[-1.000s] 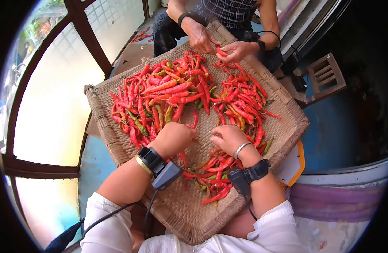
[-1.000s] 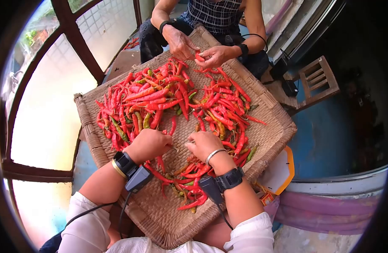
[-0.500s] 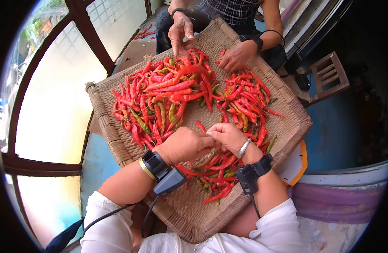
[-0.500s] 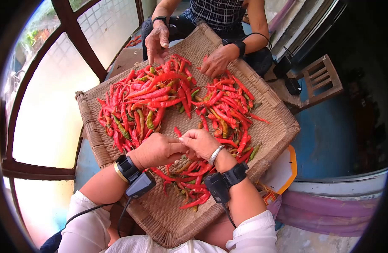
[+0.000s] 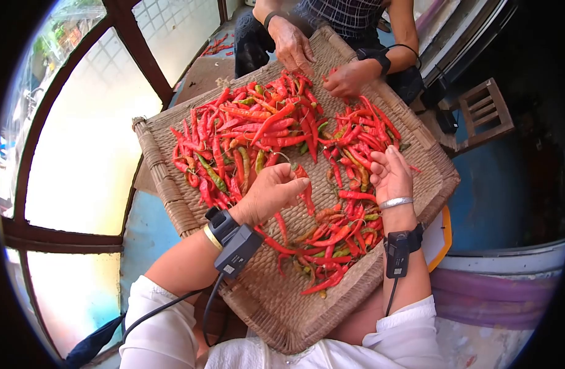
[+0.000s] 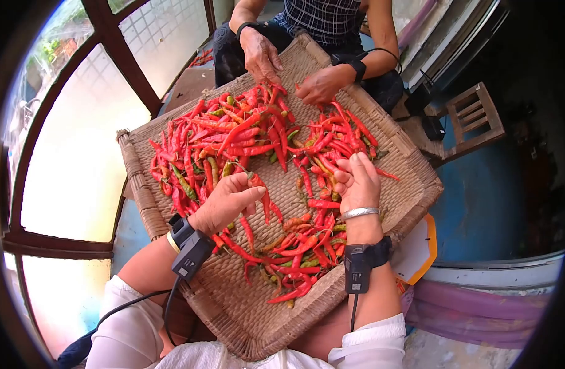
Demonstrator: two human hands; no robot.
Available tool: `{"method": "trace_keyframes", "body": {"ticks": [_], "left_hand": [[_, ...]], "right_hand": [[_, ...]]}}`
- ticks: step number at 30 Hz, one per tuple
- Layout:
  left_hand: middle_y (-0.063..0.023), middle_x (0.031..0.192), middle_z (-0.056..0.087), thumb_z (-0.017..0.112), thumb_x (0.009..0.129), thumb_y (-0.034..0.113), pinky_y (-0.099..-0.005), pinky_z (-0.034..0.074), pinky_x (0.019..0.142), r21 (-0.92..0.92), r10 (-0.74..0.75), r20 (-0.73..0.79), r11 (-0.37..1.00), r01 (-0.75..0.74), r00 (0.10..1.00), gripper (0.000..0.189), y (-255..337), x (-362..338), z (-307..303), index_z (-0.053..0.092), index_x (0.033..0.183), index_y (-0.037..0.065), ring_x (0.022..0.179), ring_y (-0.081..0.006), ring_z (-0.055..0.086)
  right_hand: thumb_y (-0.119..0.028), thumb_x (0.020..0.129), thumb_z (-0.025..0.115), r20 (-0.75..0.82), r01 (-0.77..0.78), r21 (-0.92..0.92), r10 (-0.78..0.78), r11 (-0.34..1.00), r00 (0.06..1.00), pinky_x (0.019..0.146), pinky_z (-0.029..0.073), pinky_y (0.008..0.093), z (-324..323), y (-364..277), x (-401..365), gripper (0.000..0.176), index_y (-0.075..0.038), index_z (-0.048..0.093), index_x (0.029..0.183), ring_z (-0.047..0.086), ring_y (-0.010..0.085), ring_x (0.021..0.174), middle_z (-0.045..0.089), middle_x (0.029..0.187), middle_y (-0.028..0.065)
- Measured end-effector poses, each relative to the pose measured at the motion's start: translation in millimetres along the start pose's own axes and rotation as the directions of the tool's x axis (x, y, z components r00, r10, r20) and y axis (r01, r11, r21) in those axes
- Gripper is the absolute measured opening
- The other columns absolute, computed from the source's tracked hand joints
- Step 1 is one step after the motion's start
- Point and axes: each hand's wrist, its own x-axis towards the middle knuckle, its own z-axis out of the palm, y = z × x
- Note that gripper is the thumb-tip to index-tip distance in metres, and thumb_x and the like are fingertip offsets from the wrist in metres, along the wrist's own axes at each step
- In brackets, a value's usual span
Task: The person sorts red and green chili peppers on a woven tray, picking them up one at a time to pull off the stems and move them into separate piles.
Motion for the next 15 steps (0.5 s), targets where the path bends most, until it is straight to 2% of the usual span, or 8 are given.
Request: {"method": "trace_keyframes", "body": {"ticks": [2, 3, 4, 6, 8, 12, 14, 15], "left_hand": [[0.0031, 0.064, 0.053, 0.064, 0.084, 0.019, -0.0197, 0.040, 0.048, 0.029, 0.008, -0.009, 1.000, -0.007, 1.000, 0.018, -2, 2, 2, 0.053, 0.076, 0.007, 0.054, -0.0035, 0.049], [0.0028, 0.064, 0.056, 0.064, 0.084, 0.018, -0.0195, 0.040, 0.048, 0.055, 0.009, -0.016, 0.998, -0.008, 1.000, 0.016, -3, 3, 3, 0.055, 0.077, 0.007, 0.053, -0.0036, 0.051], [0.0028, 0.064, 0.056, 0.064, 0.084, 0.018, -0.0195, 0.040, 0.048, 0.056, 0.014, -0.014, 0.998, -0.013, 1.000, 0.016, -4, 3, 3, 0.055, 0.077, 0.007, 0.053, -0.0036, 0.051], [0.0029, 0.065, 0.056, 0.065, 0.083, 0.019, -0.0186, 0.040, 0.048, 0.096, 0.022, -0.012, 0.995, -0.020, 1.000, 0.017, -7, 4, 3, 0.056, 0.077, 0.007, 0.054, -0.0035, 0.050], [0.0030, 0.066, 0.057, 0.065, 0.084, 0.018, -0.0182, 0.040, 0.048, 0.072, 0.036, 0.009, 0.997, -0.036, 0.999, 0.016, -8, 3, 4, 0.057, 0.076, 0.007, 0.055, -0.0033, 0.050], [0.0009, 0.061, 0.055, 0.062, 0.085, 0.020, -0.0226, 0.039, 0.049, 0.090, 0.008, 0.037, 0.996, -0.011, 0.999, 0.017, -9, 0, 4, 0.061, 0.080, 0.003, 0.056, -0.0054, 0.048], [-0.0055, 0.072, 0.060, 0.061, 0.082, 0.020, -0.0311, 0.045, 0.054, 0.547, 0.299, 0.123, 0.775, -0.316, 0.946, 0.018, -14, 2, -2, 0.061, 0.085, 0.002, 0.060, -0.0161, 0.057], [-0.0055, 0.072, 0.060, 0.061, 0.082, 0.020, -0.0311, 0.045, 0.054, 0.545, 0.301, 0.122, 0.776, -0.318, 0.946, 0.018, -18, 4, -5, 0.061, 0.085, 0.002, 0.060, -0.0161, 0.057]], "right_hand": [[-0.021, 0.087, 0.057, 0.183, -0.147, -0.224, 0.190, 0.963, 0.965, 0.045, 0.044, 0.0187, 9, 12, -11, 0.041, -0.002, 0.046, 0.121, 0.058, 0.0101, 0.063, 0.060, 0.086, 0.0068], [-0.022, 0.086, 0.057, 0.312, -0.128, -0.397, 0.265, 0.909, 0.913, 0.049, 0.044, 0.0184, 16, 17, -19, 0.036, -0.001, 0.052, 0.116, 0.058, 0.0085, 0.068, 0.061, 0.086, 0.0050], [-0.020, 0.086, 0.058, 0.438, 0.017, -0.547, 0.269, 0.837, 0.858, 0.054, 0.044, 0.0199, 25, 18, -28, 0.030, 0.000, 0.058, 0.108, 0.058, 0.0071, 0.072, 0.061, 0.087, 0.0034], [-0.016, 0.085, 0.059, 0.602, 0.216, -0.557, 0.211, 0.802, 0.770, 0.056, 0.045, 0.0221, 33, 28, -40, 0.021, 0.001, 0.062, 0.096, 0.056, 0.0060, 0.069, 0.061, 0.079, 0.0016], [-0.016, 0.086, 0.058, 0.566, 0.069, -0.634, 0.401, 0.770, 0.721, 0.054, 0.044, 0.0223, 36, 26, -45, 0.017, 0.001, 0.062, 0.086, 0.054, 0.0063, 0.061, 0.060, 0.071, 0.0007], [-0.016, 0.086, 0.058, 0.535, 0.041, -0.675, 0.451, 0.737, 0.714, 0.051, 0.044, 0.0222, 32, 20, -45, 0.017, -0.001, 0.059, 0.078, 0.053, 0.0066, 0.054, 0.059, 0.067, 0.0001], [-0.017, 0.086, 0.058, 0.476, 0.041, -0.619, 0.334, 0.784, 0.814, 0.048, 0.042, 0.0215, 30, 7, -37, 0.018, -0.003, 0.059, 0.075, 0.052, 0.0060, 0.052, 0.058, 0.065, 0.0004], [-0.020, 0.086, 0.057, 0.430, 0.019, -0.563, 0.274, 0.826, 0.860, 0.046, 0.041, 0.0194, 22, 9, -28, 0.019, -0.005, 0.059, 0.075, 0.051, 0.0048, 0.051, 0.057, 0.064, 0.0000]]}}
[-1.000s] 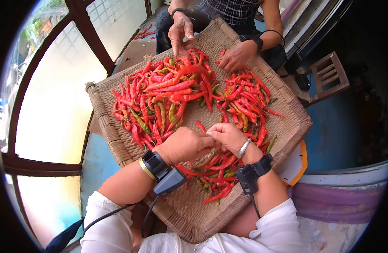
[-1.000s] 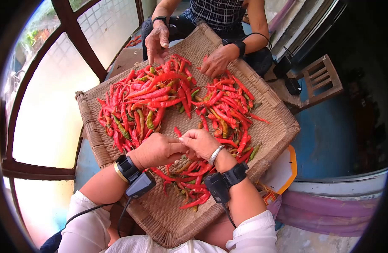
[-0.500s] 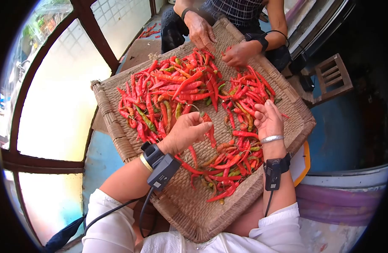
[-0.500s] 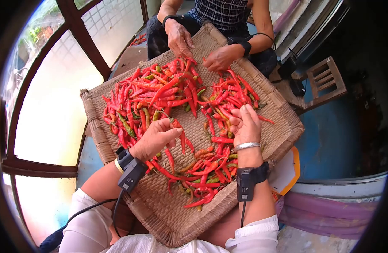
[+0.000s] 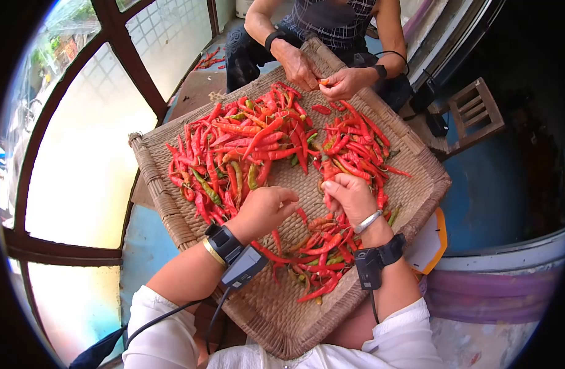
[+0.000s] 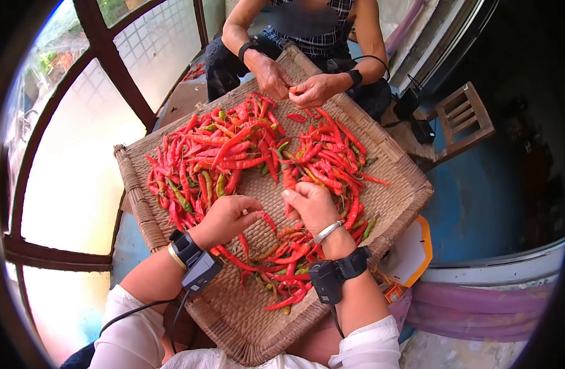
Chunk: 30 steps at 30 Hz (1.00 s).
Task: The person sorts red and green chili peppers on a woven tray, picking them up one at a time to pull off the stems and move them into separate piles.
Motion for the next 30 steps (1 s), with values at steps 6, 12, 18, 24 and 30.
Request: {"method": "trace_keyframes", "body": {"ticks": [6, 12, 18, 24, 30], "left_hand": [[-0.0106, 0.112, 0.053, 0.059, 0.074, 0.013, -0.0379, 0.051, 0.065, 0.645, 0.111, 0.289, 0.711, -0.279, 0.951, 0.040, -7, 6, 0, 0.051, 0.112, 0.006, 0.076, -0.0295, 0.062], [-0.0140, 0.093, 0.055, 0.052, 0.077, 0.010, -0.0397, 0.051, 0.059, 0.710, 0.031, 0.334, 0.649, -0.273, 0.942, 0.025, -13, 7, 6, 0.054, 0.100, 0.002, 0.069, -0.0305, 0.061], [-0.0128, 0.080, 0.057, 0.056, 0.073, 0.012, -0.0389, 0.050, 0.059, 0.781, -0.024, 0.364, 0.552, -0.292, 0.931, 0.010, -14, 5, 5, 0.062, 0.079, 0.005, 0.069, -0.0285, 0.062], [-0.0109, 0.077, 0.059, 0.060, 0.072, 0.020, -0.0392, 0.050, 0.059, 0.692, 0.090, 0.361, 0.641, -0.331, 0.928, 0.014, -11, 4, 1, 0.062, 0.077, 0.007, 0.069, -0.0286, 0.061], [-0.0087, 0.076, 0.057, 0.060, 0.075, 0.024, -0.0391, 0.049, 0.058, 0.622, 0.167, 0.251, 0.727, -0.291, 0.954, 0.016, 4, -1, -9, 0.061, 0.079, 0.009, 0.069, -0.0287, 0.060]], "right_hand": [[-0.023, 0.090, 0.052, -0.181, -0.032, 0.594, 0.172, 0.804, 0.968, 0.042, 0.043, 0.0194, -6, 11, -4, 0.025, -0.006, 0.051, 0.107, 0.056, 0.0074, 0.053, 0.061, 0.076, 0.0063], [-0.019, 0.084, 0.058, 0.150, 0.098, -0.236, -0.064, 0.967, 0.987, 0.055, 0.048, 0.0251, 25, 11, -5, 0.027, -0.002, 0.058, 0.104, 0.061, 0.0135, 0.064, 0.064, 0.079, 0.0071], [-0.025, 0.074, 0.066, 0.107, 0.173, -0.935, -0.219, 0.310, 0.970, 0.070, 0.049, 0.0414, 41, 16, -10, 0.027, -0.008, 0.059, 0.093, 0.060, 0.0325, 0.081, 0.061, 0.087, 0.0127], [-0.026, 0.076, 0.064, 0.232, 0.243, -0.942, -0.073, 0.232, 0.970, 0.074, 0.048, 0.0424, 50, 30, -5, 0.025, -0.008, 0.060, 0.092, 0.059, 0.0317, 0.087, 0.059, 0.093, 0.0128], [-0.027, 0.077, 0.059, 0.345, 0.323, -0.853, -0.023, 0.410, 0.938, 0.072, 0.048, 0.0417, 39, 20, -3, 0.020, -0.010, 0.065, 0.086, 0.060, 0.0320, 0.082, 0.063, 0.084, 0.0138]]}}
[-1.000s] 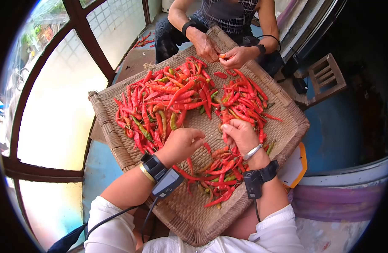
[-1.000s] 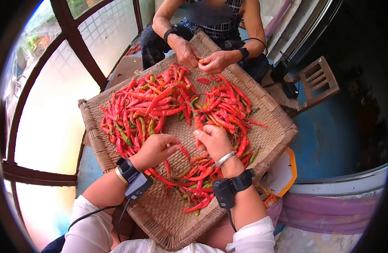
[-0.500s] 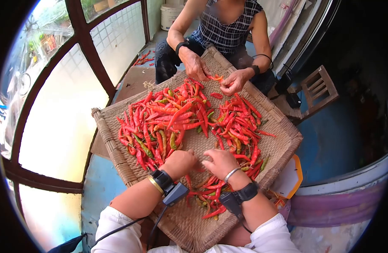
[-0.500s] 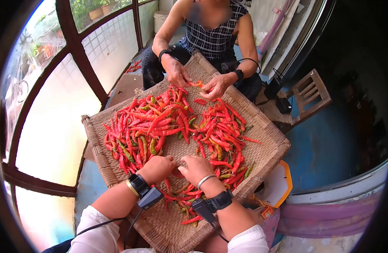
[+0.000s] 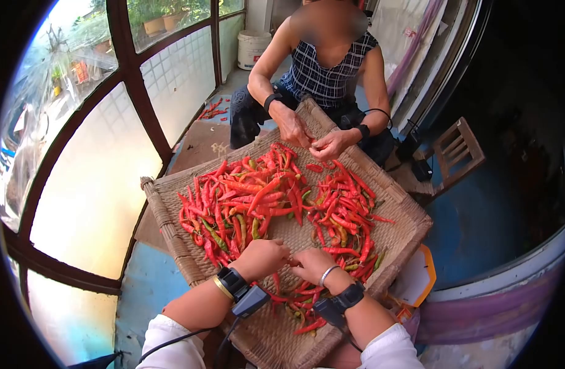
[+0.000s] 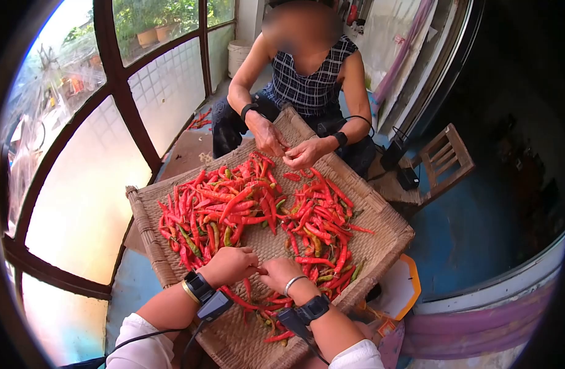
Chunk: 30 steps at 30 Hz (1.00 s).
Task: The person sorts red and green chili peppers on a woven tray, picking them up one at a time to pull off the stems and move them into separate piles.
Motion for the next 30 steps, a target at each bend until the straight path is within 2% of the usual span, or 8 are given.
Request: {"method": "trace_keyframes", "body": {"ticks": [4, 7, 9, 11, 12, 15, 24, 30], "left_hand": [[-0.0075, 0.078, 0.056, 0.060, 0.077, 0.025, -0.0386, 0.049, 0.057, -0.067, -0.036, -0.143, 0.997, 0.026, 0.989, 0.017, 11, -6, -11, 0.059, 0.084, 0.010, 0.067, -0.0280, 0.060], [-0.0085, 0.079, 0.056, 0.059, 0.075, 0.020, -0.0397, 0.050, 0.057, -0.008, -0.084, -0.124, 0.996, 0.084, 0.989, 0.015, 12, -12, -21, 0.058, 0.085, 0.009, 0.069, -0.0280, 0.061], [-0.0088, 0.080, 0.056, 0.058, 0.075, 0.019, -0.0395, 0.050, 0.057, 0.043, -0.024, -0.004, 0.999, 0.024, 1.000, 0.014, 6, -17, -18, 0.058, 0.084, 0.008, 0.069, -0.0279, 0.061], [-0.0092, 0.081, 0.056, 0.058, 0.075, 0.018, -0.0393, 0.050, 0.057, 0.082, 0.029, 0.122, 0.996, -0.040, 0.992, 0.013, 0, -22, -5, 0.059, 0.083, 0.008, 0.068, -0.0277, 0.061], [-0.0087, 0.081, 0.054, 0.058, 0.074, 0.018, -0.0390, 0.049, 0.056, 0.082, 0.093, 0.184, 0.991, -0.109, 0.979, 0.012, -2, -23, 3, 0.057, 0.082, 0.009, 0.066, -0.0277, 0.060], [-0.0090, 0.083, 0.053, 0.058, 0.072, 0.016, -0.0380, 0.048, 0.054, 0.119, 0.103, 0.280, 0.983, -0.141, 0.954, 0.010, 2, -27, 16, 0.057, 0.080, 0.010, 0.063, -0.0274, 0.059], [-0.0098, 0.082, 0.053, 0.058, 0.075, 0.019, -0.0375, 0.047, 0.052, 0.214, 0.041, 0.269, 0.972, -0.101, 0.962, 0.010, 7, -21, 7, 0.059, 0.077, 0.010, 0.064, -0.0253, 0.060], [-0.0110, 0.078, 0.059, 0.061, 0.076, 0.027, -0.0377, 0.049, 0.055, 0.231, 0.075, 0.342, 0.959, -0.161, 0.937, 0.018, 0, -20, 9, 0.062, 0.077, 0.008, 0.069, -0.0262, 0.063]], "right_hand": [[-0.027, 0.077, 0.058, -0.009, 0.060, 0.018, -0.060, 0.998, 0.998, 0.069, 0.048, 0.0395, 2, 10, 0, 0.021, -0.009, 0.065, 0.087, 0.061, 0.0306, 0.079, 0.064, 0.079, 0.0140], [-0.027, 0.079, 0.059, -0.135, 0.002, 0.305, 0.042, 0.952, 0.990, 0.060, 0.046, 0.0397, -18, 27, -10, 0.021, -0.006, 0.063, 0.079, 0.061, 0.0289, 0.067, 0.063, 0.074, 0.0121], [-0.020, 0.083, 0.057, -0.172, -0.100, 0.633, 0.265, 0.768, 0.949, 0.050, 0.046, 0.0310, -33, 33, -18, 0.017, -0.004, 0.062, 0.080, 0.060, 0.0178, 0.057, 0.062, 0.070, 0.0072], [-0.017, 0.087, 0.054, -0.217, 0.099, 0.957, 0.447, 0.273, 0.868, 0.043, 0.044, 0.0210, -46, 32, -24, 0.014, -0.004, 0.059, 0.088, 0.058, 0.0082, 0.055, 0.060, 0.071, 0.0025], [-0.019, 0.089, 0.053, -0.294, 0.280, 0.955, 0.472, 0.102, 0.831, 0.043, 0.044, 0.0171, -43, 39, -21, 0.022, -0.003, 0.055, 0.104, 0.059, 0.0078, 0.056, 0.061, 0.077, 0.0025], [-0.020, 0.088, 0.054, -0.161, 0.283, 0.953, 0.609, -0.110, 0.777, 0.041, 0.043, 0.0177, -34, 36, -22, 0.030, -0.002, 0.051, 0.112, 0.059, 0.0089, 0.058, 0.061, 0.079, 0.0034], [-0.014, 0.088, 0.053, -0.078, -0.015, 0.928, 0.232, 0.373, 0.969, 0.052, 0.046, 0.0181, -20, 4, -24, 0.024, 0.000, 0.057, 0.107, 0.059, 0.0062, 0.066, 0.063, 0.084, 0.0040], [-0.015, 0.088, 0.054, -0.119, 0.029, 0.960, 0.313, 0.279, 0.942, 0.049, 0.045, 0.0183, -24, 1, -37, 0.022, -0.001, 0.058, 0.104, 0.059, 0.0066, 0.063, 0.063, 0.080, 0.0042]]}}
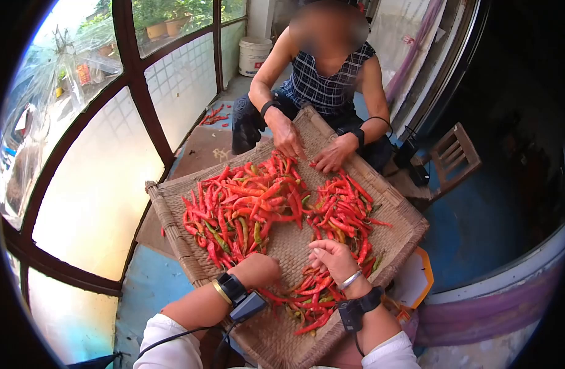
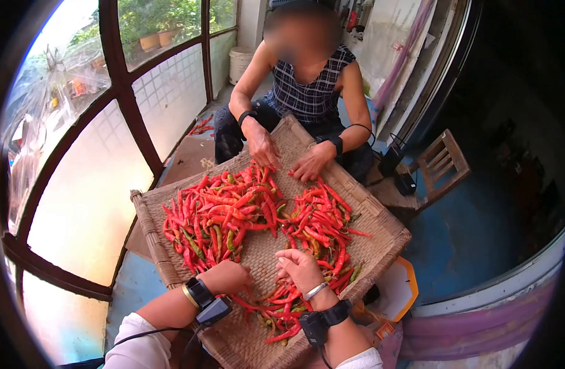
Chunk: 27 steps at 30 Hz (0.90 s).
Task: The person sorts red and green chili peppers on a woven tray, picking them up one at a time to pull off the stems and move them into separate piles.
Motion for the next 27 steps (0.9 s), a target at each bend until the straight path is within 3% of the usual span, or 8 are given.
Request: {"method": "trace_keyframes", "body": {"ticks": [3, 8, 11, 14, 15, 17, 22, 27], "left_hand": [[-0.0115, 0.072, 0.058, 0.060, 0.077, 0.021, -0.0384, 0.047, 0.054, -0.255, 0.082, -0.236, 0.956, -0.143, 0.968, 0.014, -7, -10, -13, 0.059, 0.078, 0.007, 0.066, -0.0271, 0.061], [-0.0108, 0.068, 0.062, 0.063, 0.079, 0.019, -0.0341, 0.047, 0.057, -0.677, -0.355, -0.312, 0.734, 0.056, 0.881, 0.016, 0, -26, -42, 0.058, 0.084, 0.004, 0.062, -0.0235, 0.062], [0.0008, 0.067, 0.059, 0.060, 0.085, 0.011, -0.0207, 0.044, 0.054, -0.972, -0.512, -0.073, 0.230, 0.055, 0.856, 0.011, 12, -22, -46, 0.056, 0.088, 0.002, 0.062, -0.0041, 0.054], [-0.0016, 0.081, 0.060, 0.058, 0.086, 0.009, -0.0208, 0.046, 0.061, -0.999, -0.482, -0.007, 0.038, 0.013, 0.876, 0.015, 42, -14, -53, 0.056, 0.098, 0.001, 0.071, -0.0055, 0.056], [-0.0016, 0.081, 0.060, 0.058, 0.086, 0.009, -0.0208, 0.046, 0.061, -0.998, -0.483, 0.018, 0.038, 0.041, 0.875, 0.015, 44, -8, -46, 0.056, 0.098, 0.001, 0.071, -0.0055, 0.056], [0.0008, 0.081, 0.059, 0.054, 0.089, 0.010, -0.0219, 0.047, 0.061, -0.837, -0.263, -0.418, 0.483, -0.257, 0.869, 0.020, 48, -4, -26, 0.055, 0.107, 0.001, 0.070, -0.0074, 0.056], [-0.0108, 0.101, 0.059, 0.062, 0.071, 0.012, -0.0395, 0.048, 0.070, -0.290, -0.309, -0.160, 0.922, 0.254, 0.937, 0.025, 26, -22, -46, 0.061, 0.095, 0.006, 0.085, -0.0328, 0.059], [-0.0064, 0.100, 0.057, 0.062, 0.068, 0.014, -0.0379, 0.045, 0.078, 0.045, -0.247, -0.050, 0.967, 0.249, 0.968, 0.022, 6, -34, -8, 0.065, 0.090, 0.014, 0.098, -0.0266, 0.051]], "right_hand": [[-0.016, 0.089, 0.054, -0.145, 0.120, 0.120, -0.102, 0.985, 0.984, 0.048, 0.044, 0.0185, -13, 3, -2, 0.020, -0.001, 0.058, 0.102, 0.057, 0.0070, 0.059, 0.061, 0.077, 0.0031], [-0.017, 0.089, 0.053, -0.387, 0.313, 0.340, -0.171, 0.887, 0.906, 0.043, 0.041, 0.0177, -40, -12, -14, 0.018, -0.002, 0.058, 0.096, 0.055, 0.0064, 0.054, 0.061, 0.071, 0.0034], [-0.017, 0.090, 0.052, -0.440, 0.329, 0.323, -0.167, 0.887, 0.883, 0.041, 0.040, 0.0181, -49, -14, -19, 0.016, -0.004, 0.058, 0.095, 0.054, 0.0067, 0.052, 0.060, 0.069, 0.0024], [-0.019, 0.090, 0.053, -0.412, 0.316, 0.298, -0.177, 0.901, 0.894, 0.044, 0.039, 0.0177, -50, -13, -27, 0.015, -0.006, 0.058, 0.096, 0.054, 0.0056, 0.055, 0.061, 0.072, 0.0014], [-0.019, 0.090, 0.053, -0.412, 0.316, 0.277, -0.185, 0.908, 0.892, 0.045, 0.039, 0.0176, -50, -13, -28, 0.016, -0.006, 0.058, 0.096, 0.053, 0.0049, 0.055, 0.060, 0.073, 0.0014], [-0.019, 0.090, 0.052, -0.392, 0.305, 0.295, -0.176, 0.906, 0.903, 0.045, 0.040, 0.0168, -54, -9, -29, 0.016, -0.005, 0.058, 0.097, 0.054, 0.0047, 0.056, 0.061, 0.073, 0.0015], [-0.020, 0.090, 0.052, -0.319, 0.254, 0.287, -0.158, 0.924, 0.935, 0.045, 0.040, 0.0167, -44, -14, -31, 0.018, -0.004, 0.058, 0.097, 0.053, 0.0042, 0.055, 0.060, 0.073, 0.0013], [-0.020, 0.088, 0.053, -0.220, 0.180, 0.239, -0.128, 0.954, 0.967, 0.046, 0.040, 0.0179, -28, -9, -22, 0.018, -0.004, 0.061, 0.094, 0.053, 0.0048, 0.055, 0.060, 0.071, 0.0002]]}}
